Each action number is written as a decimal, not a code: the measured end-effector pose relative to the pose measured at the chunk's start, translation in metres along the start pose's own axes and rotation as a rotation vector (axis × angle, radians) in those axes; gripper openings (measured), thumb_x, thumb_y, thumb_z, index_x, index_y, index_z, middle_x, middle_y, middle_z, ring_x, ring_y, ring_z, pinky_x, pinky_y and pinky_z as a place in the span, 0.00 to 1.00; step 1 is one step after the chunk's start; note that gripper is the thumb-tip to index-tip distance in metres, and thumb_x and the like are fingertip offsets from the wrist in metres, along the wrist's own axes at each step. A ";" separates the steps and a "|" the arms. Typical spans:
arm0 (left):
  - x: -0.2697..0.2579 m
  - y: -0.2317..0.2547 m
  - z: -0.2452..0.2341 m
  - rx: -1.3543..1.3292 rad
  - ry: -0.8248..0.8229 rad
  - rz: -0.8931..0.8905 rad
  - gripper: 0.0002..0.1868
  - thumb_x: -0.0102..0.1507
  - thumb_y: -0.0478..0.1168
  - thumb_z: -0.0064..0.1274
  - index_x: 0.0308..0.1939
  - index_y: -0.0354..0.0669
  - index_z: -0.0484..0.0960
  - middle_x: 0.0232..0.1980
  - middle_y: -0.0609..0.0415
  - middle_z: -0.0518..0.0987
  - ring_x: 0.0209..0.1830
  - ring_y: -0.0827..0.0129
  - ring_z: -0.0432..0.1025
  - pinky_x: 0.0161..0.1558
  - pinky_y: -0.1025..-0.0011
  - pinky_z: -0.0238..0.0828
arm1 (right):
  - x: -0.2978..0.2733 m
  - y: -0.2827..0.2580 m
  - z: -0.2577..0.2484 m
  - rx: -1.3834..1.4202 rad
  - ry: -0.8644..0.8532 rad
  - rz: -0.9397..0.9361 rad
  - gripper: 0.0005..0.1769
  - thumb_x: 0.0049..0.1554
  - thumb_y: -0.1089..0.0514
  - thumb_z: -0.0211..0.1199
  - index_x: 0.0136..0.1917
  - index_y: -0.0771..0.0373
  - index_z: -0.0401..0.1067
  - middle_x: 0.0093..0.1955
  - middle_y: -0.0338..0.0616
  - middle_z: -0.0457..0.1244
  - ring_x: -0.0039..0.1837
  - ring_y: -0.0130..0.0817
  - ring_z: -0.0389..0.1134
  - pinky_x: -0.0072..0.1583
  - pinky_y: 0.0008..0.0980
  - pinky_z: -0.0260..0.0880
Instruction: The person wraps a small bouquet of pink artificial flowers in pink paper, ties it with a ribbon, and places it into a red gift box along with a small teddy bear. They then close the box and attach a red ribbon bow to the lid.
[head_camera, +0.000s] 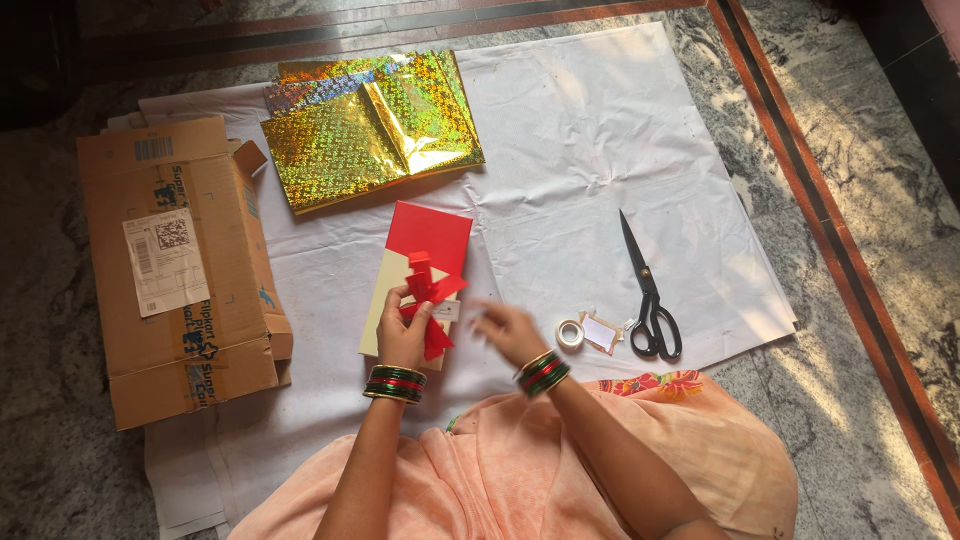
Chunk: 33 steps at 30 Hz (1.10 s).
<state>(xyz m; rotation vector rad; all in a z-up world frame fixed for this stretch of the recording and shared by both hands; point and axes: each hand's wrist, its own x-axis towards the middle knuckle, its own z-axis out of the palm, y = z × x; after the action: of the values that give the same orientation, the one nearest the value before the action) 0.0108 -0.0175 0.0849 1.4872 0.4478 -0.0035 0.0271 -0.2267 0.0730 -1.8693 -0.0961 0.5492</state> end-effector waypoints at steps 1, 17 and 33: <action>-0.002 0.004 -0.001 0.039 -0.059 0.012 0.16 0.65 0.36 0.56 0.56 0.41 0.75 0.37 0.48 0.85 0.30 0.69 0.81 0.32 0.69 0.78 | 0.003 -0.008 -0.009 -0.038 0.131 -0.044 0.29 0.62 0.55 0.64 0.77 0.53 0.70 0.56 0.50 0.76 0.52 0.33 0.74 0.51 0.31 0.74; -0.017 0.053 -0.004 0.494 -0.424 0.062 0.28 0.49 0.41 0.72 0.52 0.49 0.78 0.32 0.51 0.86 0.31 0.68 0.83 0.35 0.68 0.78 | -0.005 -0.045 -0.036 -0.080 -0.053 -0.393 0.13 0.53 0.52 0.74 0.46 0.58 0.75 0.61 0.41 0.70 0.78 0.47 0.58 0.75 0.46 0.58; -0.014 0.049 -0.007 0.445 -0.363 0.172 0.36 0.51 0.42 0.71 0.62 0.49 0.75 0.31 0.51 0.86 0.33 0.67 0.83 0.37 0.71 0.78 | 0.007 -0.025 -0.029 0.501 -0.221 -0.205 0.19 0.56 0.64 0.72 0.56 0.61 0.65 0.52 0.39 0.66 0.58 0.27 0.69 0.61 0.31 0.72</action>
<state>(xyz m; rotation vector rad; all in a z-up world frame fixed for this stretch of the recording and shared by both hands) 0.0096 -0.0095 0.1355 1.9112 0.0195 -0.2476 0.0502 -0.2407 0.1015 -1.2921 -0.2682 0.5744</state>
